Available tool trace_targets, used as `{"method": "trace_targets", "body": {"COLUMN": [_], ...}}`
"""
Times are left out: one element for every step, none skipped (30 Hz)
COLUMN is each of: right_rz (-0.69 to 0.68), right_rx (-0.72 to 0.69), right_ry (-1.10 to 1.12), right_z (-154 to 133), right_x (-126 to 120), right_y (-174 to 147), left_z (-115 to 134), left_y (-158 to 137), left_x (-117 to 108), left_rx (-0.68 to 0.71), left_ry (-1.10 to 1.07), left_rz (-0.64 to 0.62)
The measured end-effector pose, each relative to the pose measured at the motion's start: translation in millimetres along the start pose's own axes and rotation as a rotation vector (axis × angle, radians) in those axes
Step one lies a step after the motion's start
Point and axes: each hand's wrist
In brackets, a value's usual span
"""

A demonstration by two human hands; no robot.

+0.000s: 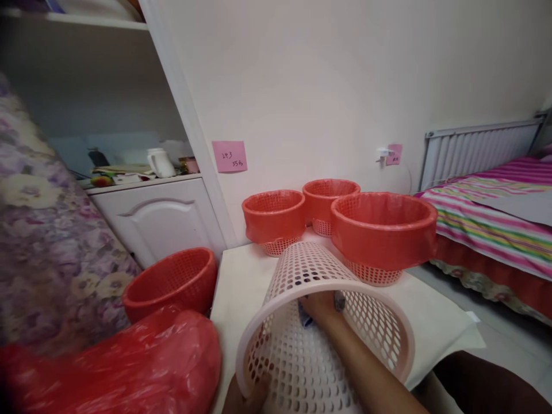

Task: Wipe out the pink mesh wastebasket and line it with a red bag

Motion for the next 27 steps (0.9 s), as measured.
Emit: {"method": "trace_targets", "body": {"right_rz": [-0.008, -0.020, -0.035, -0.054, -0.074, -0.095, -0.117, -0.137, -0.156, -0.176, -0.196, -0.219, -0.244, -0.267, -0.294, -0.317, -0.337, -0.385, -0.430, -0.502, -0.581, -0.645, -0.685, -0.696, -0.678, -0.632, -0.558], "right_rx": [0.008, 0.016, 0.023, 0.029, 0.035, 0.042, 0.049, 0.057, 0.066, 0.076, 0.086, 0.093, 0.093, 0.084, 0.067, 0.040, 0.010, -0.023, -0.054, -0.076, -0.093, -0.109, -0.120, -0.126, -0.126, -0.120, -0.112], "right_ry": [-0.014, -0.028, -0.041, -0.055, -0.067, -0.079, -0.091, -0.101, -0.111, -0.121, -0.131, -0.138, -0.142, -0.144, -0.138, -0.122, -0.102, -0.049, 0.017, 0.111, 0.228, 0.347, 0.447, 0.516, 0.549, 0.543, 0.511], "right_z": [2, 4, 6, 8, 10, 11, 12, 13, 12, 12, 11, 10, 8, 7, 5, 3, 0, -3, -7, -11, -16, -21, -25, -27, -28, -27, -25], "right_x": [7, 13, 18, 21, 23, 23, 23, 22, 21, 19, 18, 16, 15, 13, 10, 6, 0, -7, -15, -24, -33, -41, -48, -52, -53, -52, -49], "right_y": [2, 3, 4, 6, 7, 9, 11, 11, 10, 7, 1, -8, -20, -35, -51, -69, -86, -103, -117, -129, -138, -144, -146, -146, -143, -137, -129], "left_z": [-5, -9, -11, -12, -12, -11, -10, -7, -5, -2, 0, 2, 4, 4, 4, 4, 4, 5, 8, 12, 19, 28, 37, 48, 58, 66, 73], "left_y": [1, 2, 3, 4, 5, 6, 6, 7, 7, 7, 6, 5, 4, 3, 1, 0, -2, -3, -4, -6, -7, -8, -10, -11, -12, -12, -12], "left_x": [2, 3, 4, 5, 7, 9, 12, 14, 16, 17, 17, 16, 14, 12, 9, 6, 3, 1, -1, -2, -3, -4, -5, -5, -7, -8, -9], "left_rx": [0.011, 0.013, 0.008, -0.001, -0.004, 0.002, 0.016, 0.035, 0.056, 0.075, 0.083, 0.077, 0.057, 0.031, 0.005, -0.023, -0.049, -0.068, -0.086, -0.104, -0.128, -0.152, -0.170, -0.184, -0.179, -0.164, -0.139], "left_ry": [0.016, 0.026, 0.024, 0.014, -0.001, -0.022, -0.043, -0.065, -0.083, -0.097, -0.107, -0.107, -0.101, -0.094, -0.083, -0.070, -0.058, -0.049, -0.040, -0.032, -0.028, -0.033, -0.041, -0.058, -0.077, -0.086, -0.090], "left_rz": [-0.005, -0.012, -0.019, -0.024, -0.024, -0.015, 0.001, 0.014, 0.021, 0.021, 0.018, 0.014, 0.005, -0.008, -0.021, -0.033, -0.047, -0.058, -0.059, -0.055, -0.041, -0.015, 0.016, 0.061, 0.106, 0.151, 0.188]}}
Point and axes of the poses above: each hand's wrist, its own y-axis towards the middle knuckle, its own x-axis out of the palm, z = x × y, and after that the axes turned 9 degrees about y, right-handed
